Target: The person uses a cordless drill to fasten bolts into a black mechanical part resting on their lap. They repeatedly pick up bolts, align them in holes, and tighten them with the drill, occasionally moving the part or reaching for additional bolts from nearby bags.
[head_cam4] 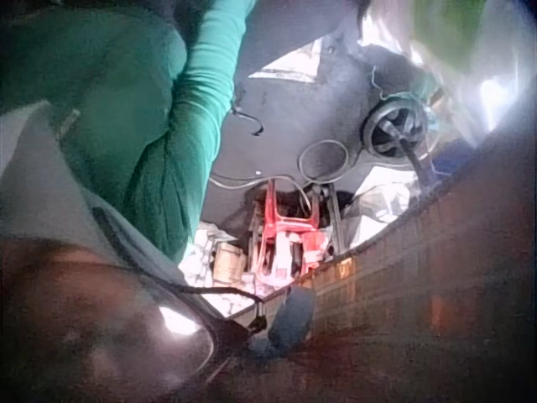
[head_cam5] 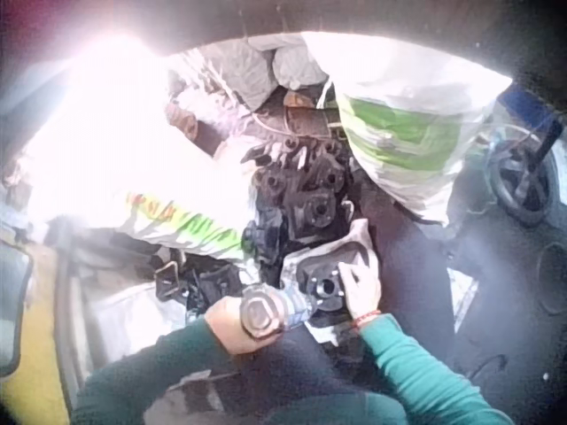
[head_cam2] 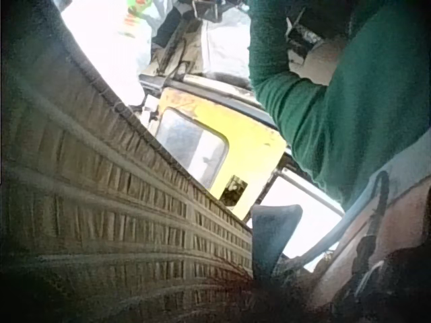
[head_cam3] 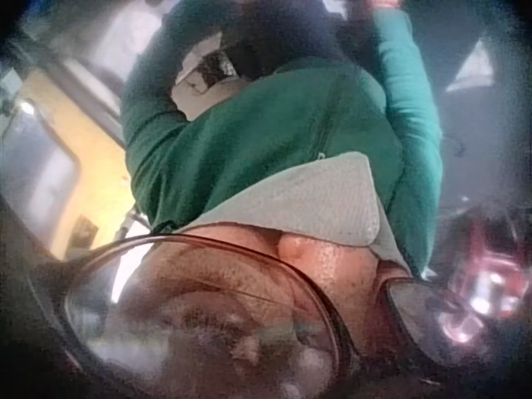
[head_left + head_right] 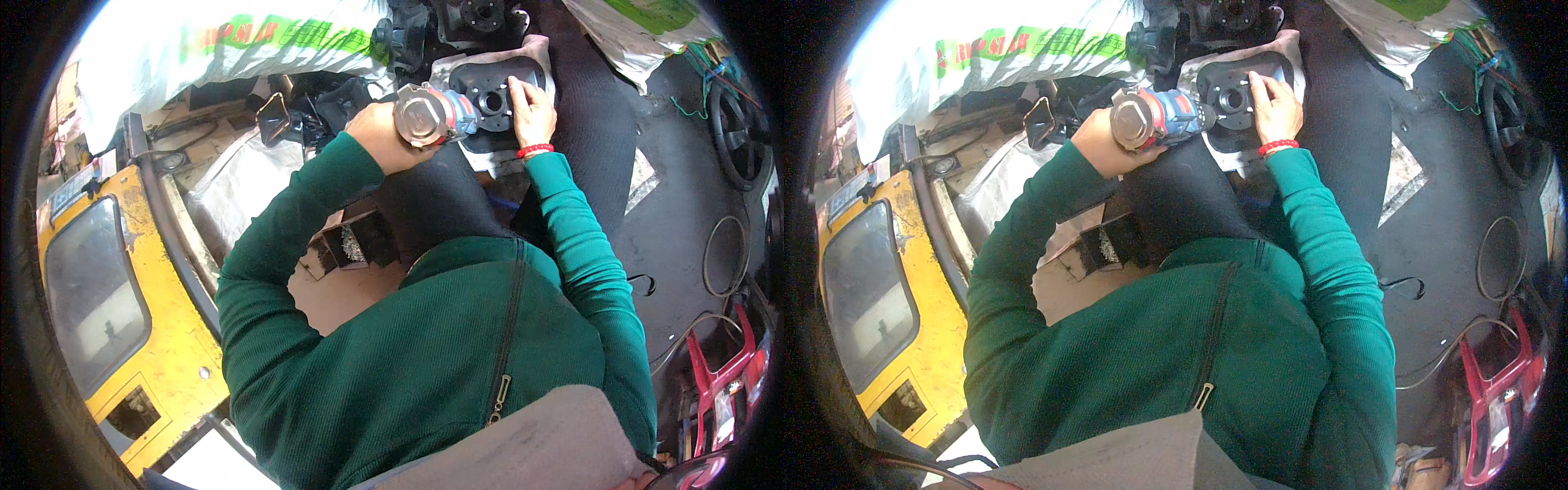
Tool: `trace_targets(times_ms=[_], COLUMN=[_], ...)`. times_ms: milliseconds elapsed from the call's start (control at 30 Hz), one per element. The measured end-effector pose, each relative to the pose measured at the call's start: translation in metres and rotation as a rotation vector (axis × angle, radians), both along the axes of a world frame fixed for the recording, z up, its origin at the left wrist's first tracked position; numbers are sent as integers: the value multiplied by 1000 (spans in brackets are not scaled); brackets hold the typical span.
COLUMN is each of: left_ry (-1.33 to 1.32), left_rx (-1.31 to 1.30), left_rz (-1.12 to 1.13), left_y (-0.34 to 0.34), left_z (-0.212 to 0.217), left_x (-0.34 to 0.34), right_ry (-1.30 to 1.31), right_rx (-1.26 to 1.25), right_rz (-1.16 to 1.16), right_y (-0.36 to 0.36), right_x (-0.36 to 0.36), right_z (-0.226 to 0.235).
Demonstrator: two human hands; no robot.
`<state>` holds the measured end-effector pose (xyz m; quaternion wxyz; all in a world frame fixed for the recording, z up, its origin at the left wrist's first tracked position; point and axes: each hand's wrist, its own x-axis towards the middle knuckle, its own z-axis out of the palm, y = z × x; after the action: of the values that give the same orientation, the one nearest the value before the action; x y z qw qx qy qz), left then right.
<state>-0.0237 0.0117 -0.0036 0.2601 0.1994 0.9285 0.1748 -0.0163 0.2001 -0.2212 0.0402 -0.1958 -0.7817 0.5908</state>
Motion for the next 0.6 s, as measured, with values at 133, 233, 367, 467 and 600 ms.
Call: trace_targets(times_ms=[133, 233, 367, 467, 600], left_ry=[-124, -157, -217, -103, -223], left_rx=[-19, -67, -101, -167, -212], left_rz=[65, 3, 55, -10, 7], left_y=[2, 10, 9, 5, 18], left_z=[4, 8, 2, 3, 9], left_x=[-1, -8, -6, -4, -18], right_ry=[90, 89, 56, 46, 45], right_rx=[-40, -47, -59, -89, -71], right_rz=[-50, -63, -43, -28, -28], right_y=[-3, -3, -4, -3, -1], right_x=[0, -1, 0, 0, -2], right_z=[-2, -5, -3, 5, 3])
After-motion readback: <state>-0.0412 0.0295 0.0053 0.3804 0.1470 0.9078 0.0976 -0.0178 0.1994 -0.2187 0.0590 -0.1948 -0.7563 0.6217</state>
